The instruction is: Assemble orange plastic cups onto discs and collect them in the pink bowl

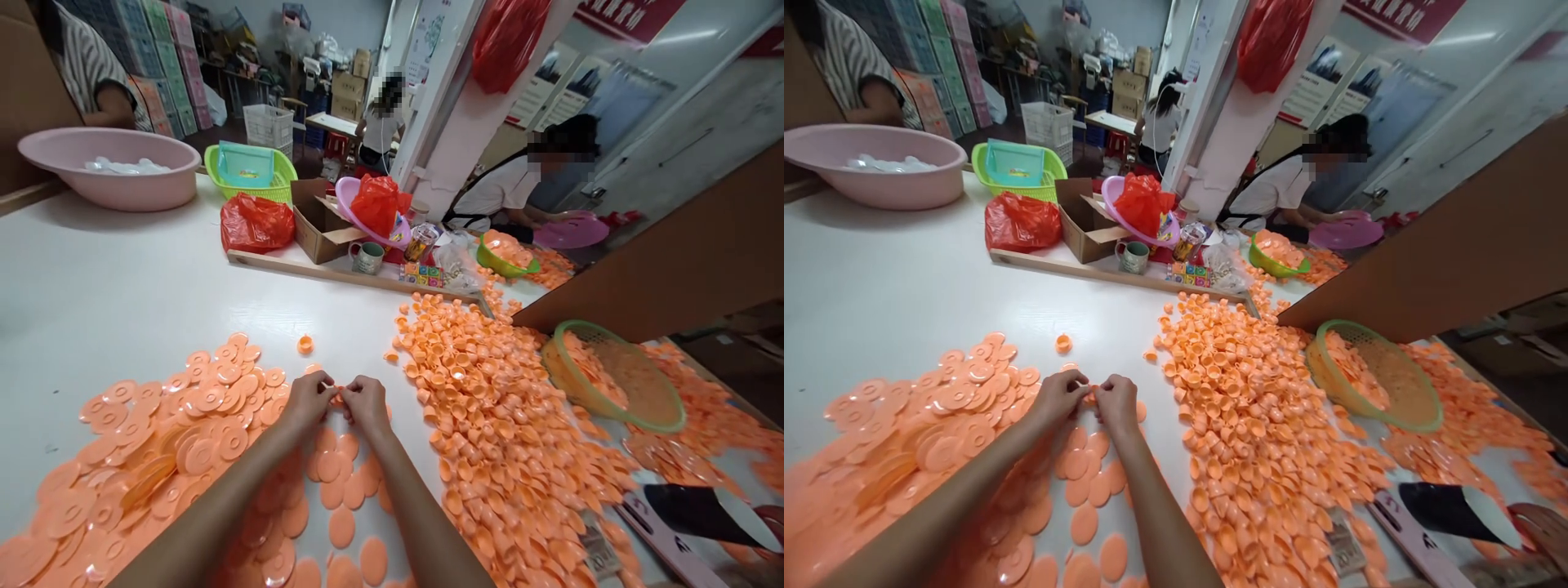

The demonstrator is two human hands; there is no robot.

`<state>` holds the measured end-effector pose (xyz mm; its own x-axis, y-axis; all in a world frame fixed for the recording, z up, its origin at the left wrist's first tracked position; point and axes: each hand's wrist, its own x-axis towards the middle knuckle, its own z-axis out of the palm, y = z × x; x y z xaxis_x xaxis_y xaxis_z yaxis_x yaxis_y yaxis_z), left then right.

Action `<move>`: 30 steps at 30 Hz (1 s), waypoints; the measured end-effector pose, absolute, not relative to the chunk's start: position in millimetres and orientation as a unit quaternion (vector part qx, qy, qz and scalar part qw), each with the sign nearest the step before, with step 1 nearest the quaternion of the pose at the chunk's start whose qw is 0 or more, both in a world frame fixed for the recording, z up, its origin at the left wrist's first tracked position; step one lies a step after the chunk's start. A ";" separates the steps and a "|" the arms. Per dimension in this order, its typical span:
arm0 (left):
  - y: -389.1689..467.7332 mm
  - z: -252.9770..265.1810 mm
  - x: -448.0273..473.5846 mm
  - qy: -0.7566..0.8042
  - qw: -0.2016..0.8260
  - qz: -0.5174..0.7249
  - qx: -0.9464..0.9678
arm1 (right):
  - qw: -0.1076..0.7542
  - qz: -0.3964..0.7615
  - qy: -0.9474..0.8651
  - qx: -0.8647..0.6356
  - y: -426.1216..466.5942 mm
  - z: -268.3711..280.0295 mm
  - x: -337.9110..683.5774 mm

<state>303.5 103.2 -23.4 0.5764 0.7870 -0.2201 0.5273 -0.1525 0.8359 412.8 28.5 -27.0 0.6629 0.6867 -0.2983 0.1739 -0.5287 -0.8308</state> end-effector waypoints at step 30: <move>73.4 -37.1 311.7 0.318 0.393 0.101 0.857 | 0.486 0.381 -0.285 -0.733 -26.3 -25.8 454.5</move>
